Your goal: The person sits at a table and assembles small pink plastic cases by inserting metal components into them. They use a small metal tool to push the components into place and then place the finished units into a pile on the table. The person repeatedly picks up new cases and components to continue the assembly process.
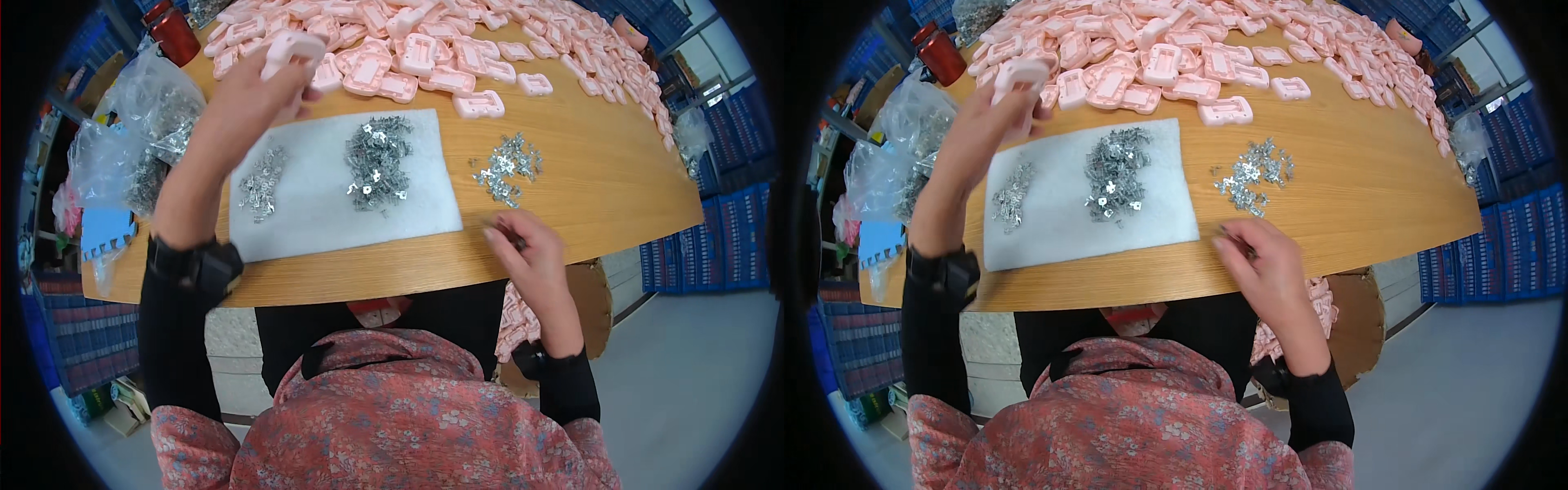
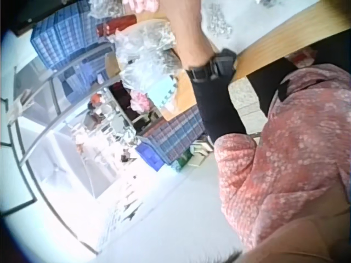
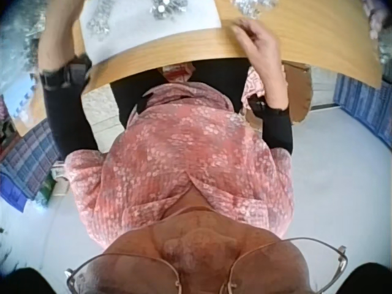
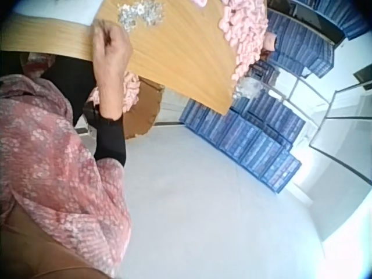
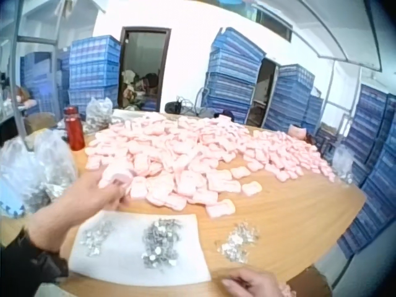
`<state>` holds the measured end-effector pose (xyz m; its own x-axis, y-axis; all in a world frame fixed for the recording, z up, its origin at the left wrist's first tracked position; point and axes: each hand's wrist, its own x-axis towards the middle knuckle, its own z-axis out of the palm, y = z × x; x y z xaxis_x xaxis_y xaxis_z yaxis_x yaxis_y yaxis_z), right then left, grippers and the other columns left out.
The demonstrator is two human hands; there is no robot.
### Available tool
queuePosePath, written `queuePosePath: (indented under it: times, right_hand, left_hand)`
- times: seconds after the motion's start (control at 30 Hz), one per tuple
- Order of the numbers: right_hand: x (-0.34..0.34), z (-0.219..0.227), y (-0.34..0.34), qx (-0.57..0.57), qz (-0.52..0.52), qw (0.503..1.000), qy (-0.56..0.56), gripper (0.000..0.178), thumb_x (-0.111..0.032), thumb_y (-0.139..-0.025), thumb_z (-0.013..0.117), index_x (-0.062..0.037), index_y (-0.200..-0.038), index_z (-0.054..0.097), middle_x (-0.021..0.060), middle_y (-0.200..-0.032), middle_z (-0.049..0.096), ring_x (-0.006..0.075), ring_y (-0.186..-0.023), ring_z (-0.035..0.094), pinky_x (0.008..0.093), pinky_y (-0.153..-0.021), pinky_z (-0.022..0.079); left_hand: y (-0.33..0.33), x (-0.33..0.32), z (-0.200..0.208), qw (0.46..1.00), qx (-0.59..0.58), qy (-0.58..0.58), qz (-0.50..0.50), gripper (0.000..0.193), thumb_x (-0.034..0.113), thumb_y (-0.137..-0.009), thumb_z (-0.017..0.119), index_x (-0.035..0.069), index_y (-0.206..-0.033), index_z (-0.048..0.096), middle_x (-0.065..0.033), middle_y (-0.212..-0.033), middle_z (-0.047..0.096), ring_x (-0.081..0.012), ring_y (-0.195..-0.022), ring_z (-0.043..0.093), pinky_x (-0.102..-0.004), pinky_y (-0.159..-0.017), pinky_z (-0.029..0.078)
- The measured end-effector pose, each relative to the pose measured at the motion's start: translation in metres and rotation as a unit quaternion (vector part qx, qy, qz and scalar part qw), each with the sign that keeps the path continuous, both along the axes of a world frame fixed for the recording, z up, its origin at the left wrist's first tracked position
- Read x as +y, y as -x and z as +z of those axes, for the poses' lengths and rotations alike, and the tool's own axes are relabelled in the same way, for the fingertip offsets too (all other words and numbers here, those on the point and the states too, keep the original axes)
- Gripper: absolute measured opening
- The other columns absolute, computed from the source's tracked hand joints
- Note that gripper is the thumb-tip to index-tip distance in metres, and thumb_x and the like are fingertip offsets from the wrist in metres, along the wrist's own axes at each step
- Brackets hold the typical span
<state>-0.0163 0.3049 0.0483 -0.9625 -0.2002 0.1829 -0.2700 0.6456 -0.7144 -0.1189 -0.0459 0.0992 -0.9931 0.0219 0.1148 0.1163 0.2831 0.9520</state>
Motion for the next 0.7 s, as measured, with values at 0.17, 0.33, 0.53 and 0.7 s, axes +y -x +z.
queuePosePath:
  times: [0.17,0.33,0.53,0.7]
  right_hand:
    - [-0.041,-0.009,0.031,0.017,0.078,0.997,-0.006,0.012,-0.010,-0.086,0.070,-0.0030,-0.095,0.067,0.0122,-0.083,0.064,0.0293,-0.074,0.063,0.0367,-0.065,0.050]
    - [-0.055,-0.012,0.051,0.038,0.057,0.995,-0.070,0.015,-0.007,-0.086,0.071,-0.0012,-0.099,0.067,0.0106,-0.085,0.065,0.0227,-0.073,0.063,0.0348,-0.066,0.051]
    - [-0.030,0.001,0.109,0.088,-0.046,0.981,-0.168,0.019,-0.011,-0.084,0.070,-0.0037,-0.102,0.067,0.0155,-0.092,0.067,0.0342,-0.084,0.066,0.0424,-0.074,0.053]
    - [-0.011,0.001,0.153,0.118,-0.042,0.965,-0.231,0.022,-0.011,-0.084,0.070,-0.0026,-0.105,0.067,0.0151,-0.094,0.068,0.0304,-0.081,0.064,0.0398,-0.073,0.052]
  left_hand:
    - [-0.074,0.027,-0.023,0.959,-0.141,-0.236,-0.063,0.056,0.027,-0.094,0.056,-0.002,-0.140,0.045,-0.0107,-0.097,0.065,-0.0183,-0.087,0.066,-0.0310,-0.075,0.055]
    - [-0.120,0.037,-0.066,0.891,-0.225,-0.381,-0.101,0.061,0.038,-0.098,0.052,-0.001,-0.143,0.043,-0.0103,-0.092,0.063,-0.0191,-0.081,0.064,-0.0324,-0.072,0.052]
    - [-0.127,0.046,-0.091,0.852,-0.229,-0.460,-0.103,0.065,0.050,-0.104,0.036,-0.002,-0.142,0.043,-0.0117,-0.090,0.063,-0.0210,-0.079,0.063,-0.0350,-0.072,0.053]
    - [-0.124,0.045,-0.093,0.820,-0.235,-0.512,-0.103,0.064,0.049,-0.106,0.026,-0.002,-0.141,0.044,-0.0123,-0.088,0.064,-0.0221,-0.078,0.065,-0.0347,-0.074,0.052]
